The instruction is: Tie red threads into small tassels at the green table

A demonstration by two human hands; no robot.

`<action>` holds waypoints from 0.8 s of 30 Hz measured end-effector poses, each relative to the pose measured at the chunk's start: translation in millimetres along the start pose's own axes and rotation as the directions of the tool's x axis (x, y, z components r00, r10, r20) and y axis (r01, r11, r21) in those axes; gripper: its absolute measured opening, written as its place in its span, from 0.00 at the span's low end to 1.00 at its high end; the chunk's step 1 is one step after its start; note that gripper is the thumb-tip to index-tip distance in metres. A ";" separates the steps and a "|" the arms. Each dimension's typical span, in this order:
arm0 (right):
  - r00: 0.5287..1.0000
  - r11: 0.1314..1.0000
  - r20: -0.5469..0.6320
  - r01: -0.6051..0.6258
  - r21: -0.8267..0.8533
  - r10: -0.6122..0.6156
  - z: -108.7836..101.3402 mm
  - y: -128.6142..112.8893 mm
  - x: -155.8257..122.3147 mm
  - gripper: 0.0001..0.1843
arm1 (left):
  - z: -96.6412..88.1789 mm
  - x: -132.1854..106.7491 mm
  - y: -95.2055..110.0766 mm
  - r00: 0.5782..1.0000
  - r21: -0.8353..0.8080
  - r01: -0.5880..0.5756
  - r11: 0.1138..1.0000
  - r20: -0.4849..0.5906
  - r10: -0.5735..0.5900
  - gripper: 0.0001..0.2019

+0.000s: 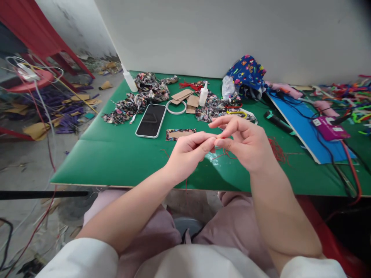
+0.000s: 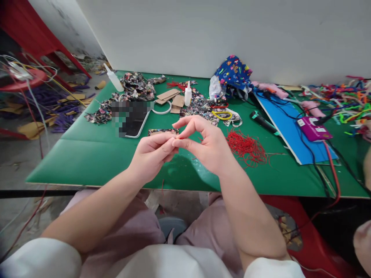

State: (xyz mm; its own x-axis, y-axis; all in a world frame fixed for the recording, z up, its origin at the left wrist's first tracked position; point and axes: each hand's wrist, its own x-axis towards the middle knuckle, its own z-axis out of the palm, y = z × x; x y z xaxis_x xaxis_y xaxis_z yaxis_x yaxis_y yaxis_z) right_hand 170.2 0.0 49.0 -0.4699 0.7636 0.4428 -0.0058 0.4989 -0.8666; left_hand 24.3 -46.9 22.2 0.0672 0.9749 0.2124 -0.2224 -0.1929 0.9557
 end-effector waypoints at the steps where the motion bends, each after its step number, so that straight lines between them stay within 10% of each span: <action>1: 1.000 0.999 0.005 -0.013 0.044 0.013 1.1 -0.5 0.0 0.08 | -0.5 -0.5 0.6 0.999 0.058 -0.043 0.997 -0.013 0.044 0.09; 10: 0.981 0.951 0.084 -0.190 0.242 0.174 5.4 1.8 0.7 0.16 | 1.5 -2.9 -2.1 0.985 0.056 -0.022 0.998 -0.169 0.031 0.10; 24: 0.991 0.947 -0.092 -0.064 0.316 0.098 18.5 6.9 -1.0 0.12 | -0.2 -5.1 7.4 0.943 0.366 -0.154 0.918 -0.223 0.247 0.07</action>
State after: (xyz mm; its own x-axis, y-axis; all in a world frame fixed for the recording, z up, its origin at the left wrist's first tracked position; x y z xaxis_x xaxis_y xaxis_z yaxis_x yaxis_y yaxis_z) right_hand 154.3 -4.9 38.4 -0.3847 0.8433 0.3754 -0.2546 0.2940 -0.9213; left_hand 22.1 -53.2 28.1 -0.2085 0.8966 0.3907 0.1418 -0.3676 0.9191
